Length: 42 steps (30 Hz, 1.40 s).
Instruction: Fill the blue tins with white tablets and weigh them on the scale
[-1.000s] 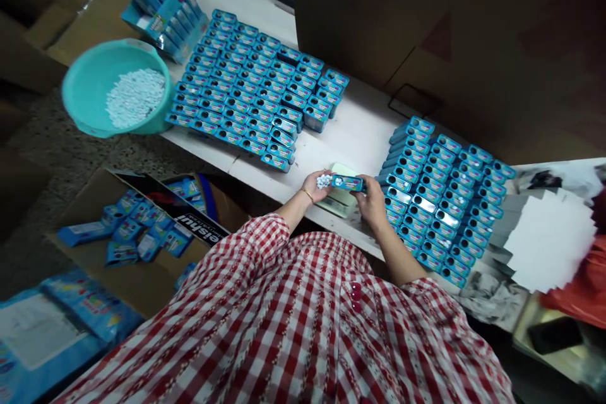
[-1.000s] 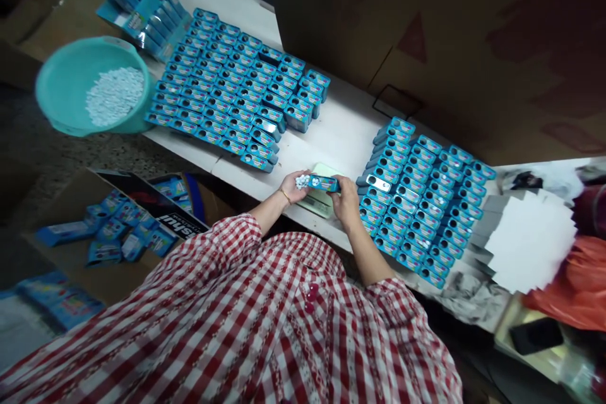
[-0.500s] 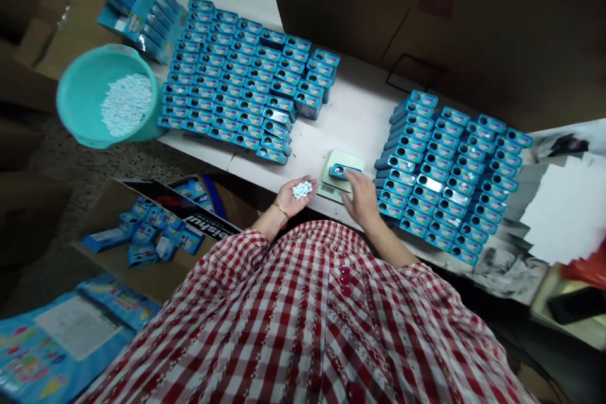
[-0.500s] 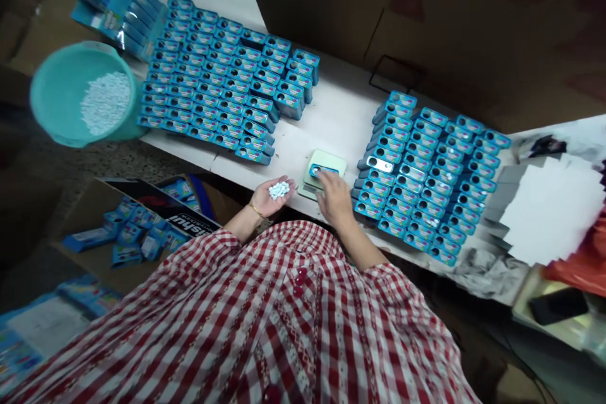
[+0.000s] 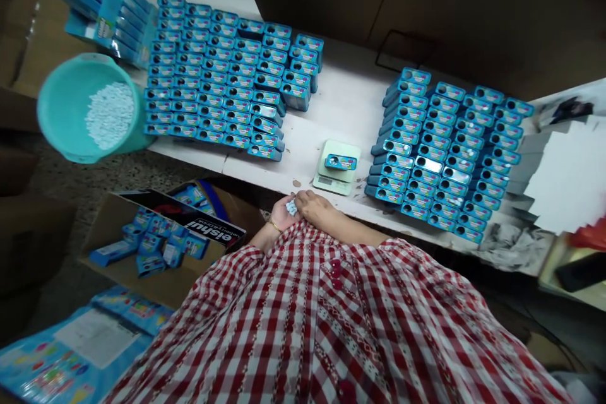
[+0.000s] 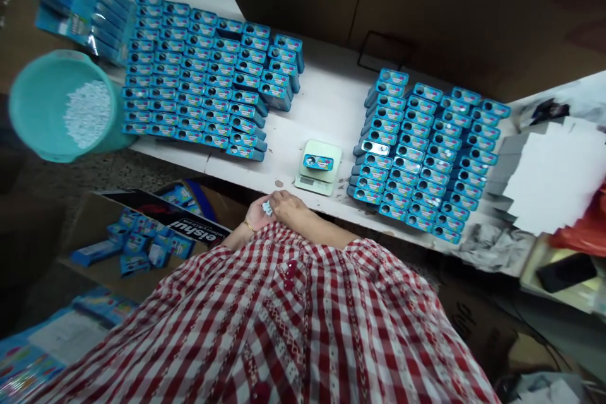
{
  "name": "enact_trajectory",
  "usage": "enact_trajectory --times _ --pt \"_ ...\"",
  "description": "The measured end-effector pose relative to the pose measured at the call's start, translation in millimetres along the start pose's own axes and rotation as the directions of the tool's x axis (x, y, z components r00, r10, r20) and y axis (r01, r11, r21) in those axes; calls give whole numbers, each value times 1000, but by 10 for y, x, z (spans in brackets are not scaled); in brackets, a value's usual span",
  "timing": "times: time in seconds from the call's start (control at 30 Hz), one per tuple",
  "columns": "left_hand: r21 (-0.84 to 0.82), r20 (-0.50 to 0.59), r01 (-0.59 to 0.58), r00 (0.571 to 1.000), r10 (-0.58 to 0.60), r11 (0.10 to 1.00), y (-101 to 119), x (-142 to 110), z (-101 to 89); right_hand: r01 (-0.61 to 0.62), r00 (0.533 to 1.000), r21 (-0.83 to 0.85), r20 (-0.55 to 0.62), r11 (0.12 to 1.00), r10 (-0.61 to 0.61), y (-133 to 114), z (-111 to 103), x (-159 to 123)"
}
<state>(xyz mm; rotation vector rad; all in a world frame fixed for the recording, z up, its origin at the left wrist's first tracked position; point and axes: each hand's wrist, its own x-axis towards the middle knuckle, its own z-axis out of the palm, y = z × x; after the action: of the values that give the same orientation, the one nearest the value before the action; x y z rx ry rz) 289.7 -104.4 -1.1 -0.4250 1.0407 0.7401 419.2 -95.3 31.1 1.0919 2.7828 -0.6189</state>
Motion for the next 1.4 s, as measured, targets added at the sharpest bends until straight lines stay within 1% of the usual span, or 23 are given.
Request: enact_trajectory --times 0.2,0.33,0.4,0.43,0.47,0.5,0.53,0.57,0.6,0.63,0.67,0.7,0.77,0.83,0.87,0.93,0.97,1.0,1.07,1.13,1.2,1.33,1.4 --pt "11 47 31 998 -31 999 46 -14 42 50 999 -2 -23 999 -50 -6 -2 -15" --pt "2 61 45 997 -45 999 55 -36 103 66 997 44 -44 997 -64 30 7 -17" --pt "-6 60 54 997 -53 999 48 -46 150 110 988 94 -122 990 -98 87 -20 -80" --pt "-14 65 47 997 -46 999 46 -45 178 121 975 122 -202 985 -94 137 -35 -136" --pt "-21 76 35 997 -33 999 49 -39 209 101 949 154 -310 983 -49 205 -45 -207" --pt "-26 90 18 996 -15 1000 57 -27 243 38 901 198 -432 980 52 293 -45 -288" --pt "-29 103 -2 995 5 1000 74 -6 277 -61 818 263 -540 963 199 401 -30 -371" --pt "-31 112 -22 993 26 999 98 25 313 -171 707 349 -608 921 362 525 3 -449" --pt "-31 117 -39 992 42 999 130 65 348 -264 594 442 -626 858 505 660 53 -511" --pt "-33 118 -53 991 56 998 168 115 383 -318 524 525 -597 790 607 800 117 -552" --pt "-36 118 -66 991 70 997 209 175 417 -333 510 588 -545 737 666 933 188 -568" --pt "-43 119 -81 989 86 996 250 241 451 -327 530 638 -486 697 694 1053 256 -557" --pt "-52 125 -107 986 112 993 323 384 522 -287 607 698 -398 656 688 1219 339 -475" --pt "-65 130 -131 982 138 989 373 520 599 -251 662 684 -394 684 637 1257 298 -359" --pt "-71 128 -141 980 149 987 389 579 639 -237 689 639 -421 732 590 1228 226 -306" --pt "-81 110 -149 981 158 986 409 671 719 -215 764 462 -469 860 442 1102 9 -231" --pt "-87 103 -147 982 155 985 413 704 756 -206 809 345 -467 916 358 1022 -113 -210" --pt "-94 102 -140 983 149 986 414 731 789 -201 848 225 -448 954 284 943 -227 -197" --pt "-117 130 -128 981 143 985 408 773 840 -203 901 15 -387 979 193 818 -404 -184" --pt "-139 165 -127 975 149 982 392 807 871 -217 923 -116 -347 969 165 756 -497 -177" --pt "-144 177 -115 974 140 983 372 838 887 -216 934 -185 -326 959 148 741 -532 -172" --pt "-140 189 -72 977 98 988 330 880 912 -181 943 -224 -315 958 105 747 -560 -174" --pt "-143 207 -59 974 88 988 316 895 926 -185 942 -212 -315 959 112 774 -565 -183"
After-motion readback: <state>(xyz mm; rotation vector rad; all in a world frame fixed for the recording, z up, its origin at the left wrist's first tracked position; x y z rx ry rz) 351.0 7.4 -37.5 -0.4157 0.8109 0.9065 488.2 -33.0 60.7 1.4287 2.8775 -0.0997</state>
